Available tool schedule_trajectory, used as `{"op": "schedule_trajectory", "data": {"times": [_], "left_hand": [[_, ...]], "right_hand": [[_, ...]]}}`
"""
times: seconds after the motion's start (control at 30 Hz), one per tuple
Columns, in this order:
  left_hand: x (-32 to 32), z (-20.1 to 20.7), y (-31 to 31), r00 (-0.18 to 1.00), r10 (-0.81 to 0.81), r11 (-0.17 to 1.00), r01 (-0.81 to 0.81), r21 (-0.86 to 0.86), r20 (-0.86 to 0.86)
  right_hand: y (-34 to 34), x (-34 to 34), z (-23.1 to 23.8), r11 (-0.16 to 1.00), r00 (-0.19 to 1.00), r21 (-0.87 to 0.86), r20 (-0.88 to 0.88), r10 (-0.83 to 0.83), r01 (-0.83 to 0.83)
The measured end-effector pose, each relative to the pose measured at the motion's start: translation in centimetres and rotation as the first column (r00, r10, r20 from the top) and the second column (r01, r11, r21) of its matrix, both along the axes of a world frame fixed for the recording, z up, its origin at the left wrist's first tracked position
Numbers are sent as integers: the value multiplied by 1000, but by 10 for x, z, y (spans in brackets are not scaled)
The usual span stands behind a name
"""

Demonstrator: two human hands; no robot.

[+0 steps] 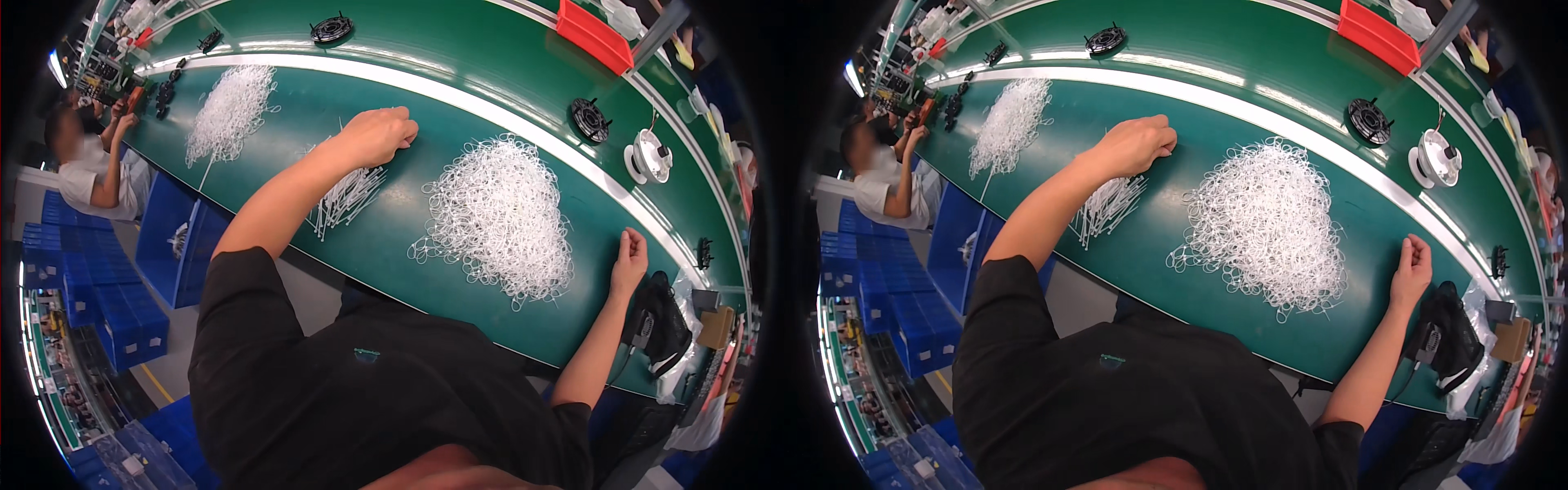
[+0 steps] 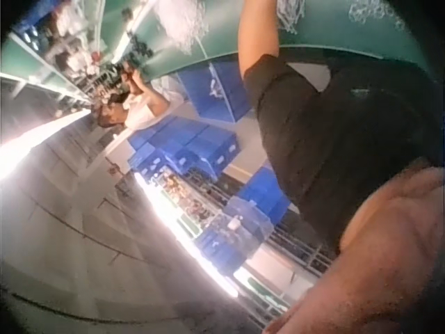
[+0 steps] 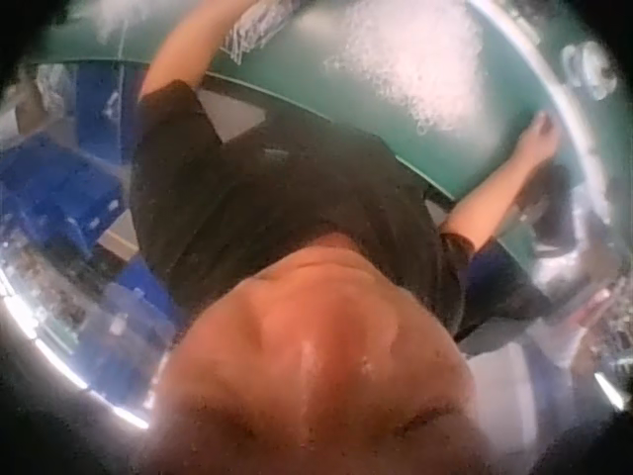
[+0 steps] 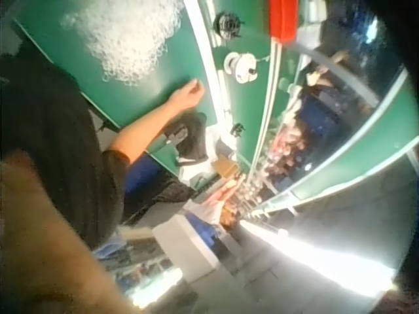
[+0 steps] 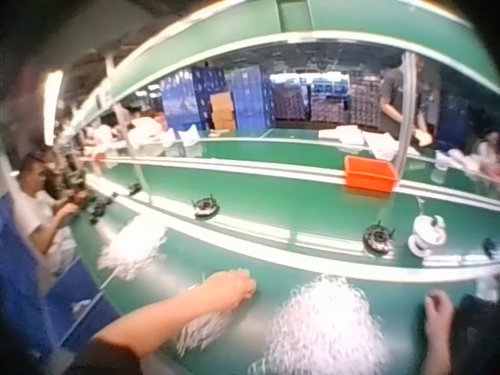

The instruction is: The person repeatedly picks up white plastic cable ties and small white rubber bands from a green workbench. They thread the rubber bands onto the cable ties by hand and place the assembled units into a small white container. The process is repetitive and performed one at a time.

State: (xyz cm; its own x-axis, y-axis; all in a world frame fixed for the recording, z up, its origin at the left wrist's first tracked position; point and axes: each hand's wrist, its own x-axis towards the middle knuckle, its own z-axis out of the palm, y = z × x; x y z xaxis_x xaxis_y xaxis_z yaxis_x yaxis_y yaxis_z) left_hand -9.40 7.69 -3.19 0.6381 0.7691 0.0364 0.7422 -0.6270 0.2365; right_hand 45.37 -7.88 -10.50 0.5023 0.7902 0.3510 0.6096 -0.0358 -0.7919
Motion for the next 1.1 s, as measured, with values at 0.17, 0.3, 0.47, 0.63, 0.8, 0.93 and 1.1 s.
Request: {"op": "schedule_trajectory", "data": {"times": [0.17, 0.3, 0.47, 0.63, 0.8, 0.93, 1.1], "left_hand": [[-2, -3, 2, 998, -18, 1000, 17, 8, 67], [-5, -1, 0, 990, -15, 999, 21, -44, 140], [-2, -6, 2, 991, -77, 996, 81, -29, 110], [1, -5, 1, 983, -110, 994, 107, 28, 145], [14, 37, -14, 835, 83, 979, 32, -199, 544], [44, 67, -52, 377, 397, 768, 363, -528, 837], [80, 36, -83, 81, 616, 557, 658, -506, 784]], "right_hand": [[1, 0, 1, 1000, 1000, 20, 18, -3, 3], [-1, -1, 2, 1000, 1000, 22, 13, -2, 2], [-8, -2, 6, 999, 998, 27, -51, -24, 25], [-13, -41, 47, 991, 1000, 134, -30, 4, 0], [-18, -152, 114, 937, 978, 282, 55, 199, -207], [-4, -237, 138, 837, 866, 223, 115, 487, -500], [10, -286, 129, 759, 739, 155, -173, 651, -632]]}}
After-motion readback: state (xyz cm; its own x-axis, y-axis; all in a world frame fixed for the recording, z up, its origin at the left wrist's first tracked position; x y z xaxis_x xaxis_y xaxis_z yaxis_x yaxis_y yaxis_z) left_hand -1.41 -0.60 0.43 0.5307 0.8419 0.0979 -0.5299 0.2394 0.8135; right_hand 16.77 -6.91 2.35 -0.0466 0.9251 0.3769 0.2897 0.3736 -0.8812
